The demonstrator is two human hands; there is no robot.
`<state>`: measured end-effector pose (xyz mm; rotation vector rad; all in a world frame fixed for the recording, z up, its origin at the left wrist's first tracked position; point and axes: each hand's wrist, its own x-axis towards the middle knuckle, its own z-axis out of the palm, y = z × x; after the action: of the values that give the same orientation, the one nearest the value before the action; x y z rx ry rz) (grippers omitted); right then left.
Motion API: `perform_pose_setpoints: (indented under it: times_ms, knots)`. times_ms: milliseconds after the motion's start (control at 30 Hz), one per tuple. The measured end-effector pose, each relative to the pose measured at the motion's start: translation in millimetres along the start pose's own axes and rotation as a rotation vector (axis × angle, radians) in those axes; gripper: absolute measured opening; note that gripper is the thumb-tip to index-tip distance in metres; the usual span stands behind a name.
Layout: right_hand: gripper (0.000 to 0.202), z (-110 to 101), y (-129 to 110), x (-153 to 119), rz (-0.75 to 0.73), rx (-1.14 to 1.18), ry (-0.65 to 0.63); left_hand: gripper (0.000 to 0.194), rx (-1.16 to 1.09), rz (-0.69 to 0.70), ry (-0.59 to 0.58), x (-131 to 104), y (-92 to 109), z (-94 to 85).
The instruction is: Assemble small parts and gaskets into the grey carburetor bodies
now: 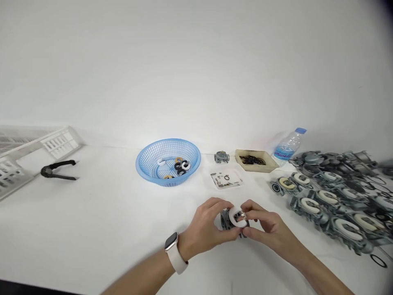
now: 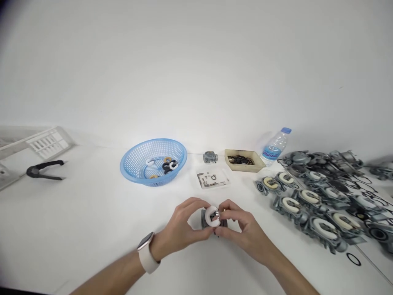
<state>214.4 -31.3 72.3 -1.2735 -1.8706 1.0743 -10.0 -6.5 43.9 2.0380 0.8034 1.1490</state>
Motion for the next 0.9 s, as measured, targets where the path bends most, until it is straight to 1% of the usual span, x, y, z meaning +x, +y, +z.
perform_pose_setpoints:
  times_ms: [67,133,167,200,267,367,467,600,733,833,900]
  knots:
    - [0.027,-8.1,0.9,-0.6,0.02,-0.1,0.07,0.037,0.038,-0.027,-0.008,1.2,-1.5,-1.1]
    - [0.03,-16.2,2.5,-0.7,0.045,-0.175,0.15,0.04,0.098,-0.025,-0.022,2.3,-3.9,-1.8]
    - [0.03,-19.6,3.3,-0.6,0.053,-0.2,0.166,0.04,0.125,-0.019,-0.029,2.6,-5.1,-1.6]
    - [0.03,-22.0,4.0,-0.5,0.054,-0.222,0.158,0.041,0.144,-0.012,-0.035,2.5,-6.3,-0.9]
    - [0.031,-23.6,4.5,-0.2,0.034,-0.268,0.084,0.041,0.159,0.001,-0.046,1.4,-8.0,1.9]
    - [0.036,-19.5,3.6,0.7,0.002,-0.325,-0.045,0.042,0.146,0.009,-0.05,-1.3,-9.9,7.7]
    - [0.035,-15.0,2.0,2.7,-0.005,-0.306,-0.114,0.041,0.121,-0.021,-0.039,-3.3,-11.5,11.6]
    - [0.037,-14.9,3.5,3.8,-0.006,-0.259,-0.132,0.038,0.105,-0.075,-0.05,-3.2,-11.5,12.6]
    - [0.039,-19.4,8.9,2.5,-0.013,-0.248,-0.142,0.036,0.102,-0.106,-0.07,-2.3,-9.7,13.6]
    - [0.038,-29.5,9.7,9.6,-0.022,-0.314,-0.08,0.037,0.109,-0.106,-0.071,-2.3,-9.4,14.9]
    - [0.037,-40.3,7.1,24.1,-0.048,-0.398,-0.027,0.037,0.112,-0.115,-0.073,-2.5,-9.2,15.3]
